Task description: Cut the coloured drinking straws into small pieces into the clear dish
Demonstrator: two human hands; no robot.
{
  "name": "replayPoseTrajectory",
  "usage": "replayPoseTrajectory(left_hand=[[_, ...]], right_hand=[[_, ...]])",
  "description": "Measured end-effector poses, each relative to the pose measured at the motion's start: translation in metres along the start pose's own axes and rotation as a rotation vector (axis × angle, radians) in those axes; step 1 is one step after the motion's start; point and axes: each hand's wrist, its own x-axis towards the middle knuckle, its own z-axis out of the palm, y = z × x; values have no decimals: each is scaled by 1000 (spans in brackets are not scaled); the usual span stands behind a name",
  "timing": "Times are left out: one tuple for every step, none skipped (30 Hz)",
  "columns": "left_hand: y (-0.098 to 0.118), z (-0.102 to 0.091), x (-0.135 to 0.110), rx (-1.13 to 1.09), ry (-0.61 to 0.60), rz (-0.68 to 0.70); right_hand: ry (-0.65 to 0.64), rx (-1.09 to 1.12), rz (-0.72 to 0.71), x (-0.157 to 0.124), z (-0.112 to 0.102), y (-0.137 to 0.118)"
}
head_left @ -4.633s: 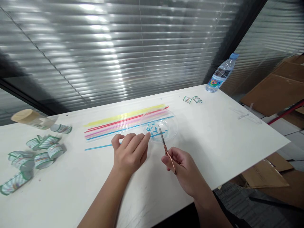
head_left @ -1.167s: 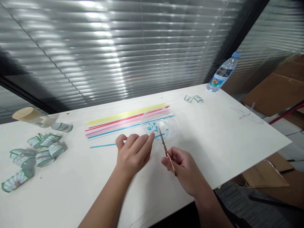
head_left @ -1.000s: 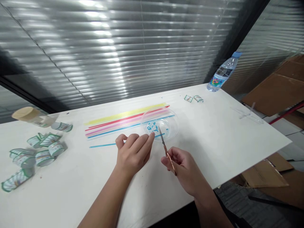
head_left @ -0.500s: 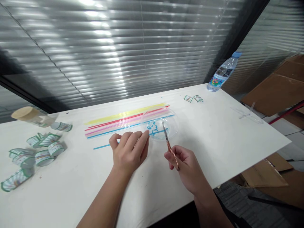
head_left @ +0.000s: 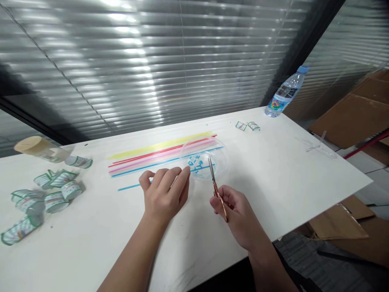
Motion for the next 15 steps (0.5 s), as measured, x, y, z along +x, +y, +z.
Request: replayPoseTrajectory(left_hand=[[0, 0, 0, -7, 2, -2], [0, 0, 0, -14, 2, -4], [0, 0, 0, -18, 1, -5], [1, 0, 0, -19, 0, -5], [1, 0, 0, -18, -1, -3], [1, 0, 0, -18, -2, -2], [1, 0, 0, -19, -3, 1], [1, 0, 0, -23, -3, 4], [2, 0, 0, -29, -1, 7], [2, 0, 0, -38, 0, 10], [2, 0, 0, -46, 0, 13], [2, 0, -1, -53, -1, 16], [2, 0, -1, -58, -1, 18], [2, 0, -1, -61, 0, 17], [2, 0, -1, -63, -1, 16]], right_hand=[[0, -3, 1, 0, 0, 0], [-6, -5, 2, 0, 0, 1], [-15, -5, 4, 0, 0, 1], [-26, -5, 4, 0, 0, 2], [-35, -6, 3, -1, 0, 3], [-42, -5, 2, -1, 0, 3], [-46, -3, 2, -1, 0, 4], [-47, 0, 2, -1, 0, 4], [-48, 4, 2, -1, 0, 5], [-48, 6, 0, -1, 0, 5], [-49, 8, -2, -1, 0, 5], [-50, 7, -6, 0, 0, 5], [-49, 5, -11, 0, 0, 5], [-48, 2, -15, 0, 0, 5], [-48, -1, -18, 0, 0, 5]])
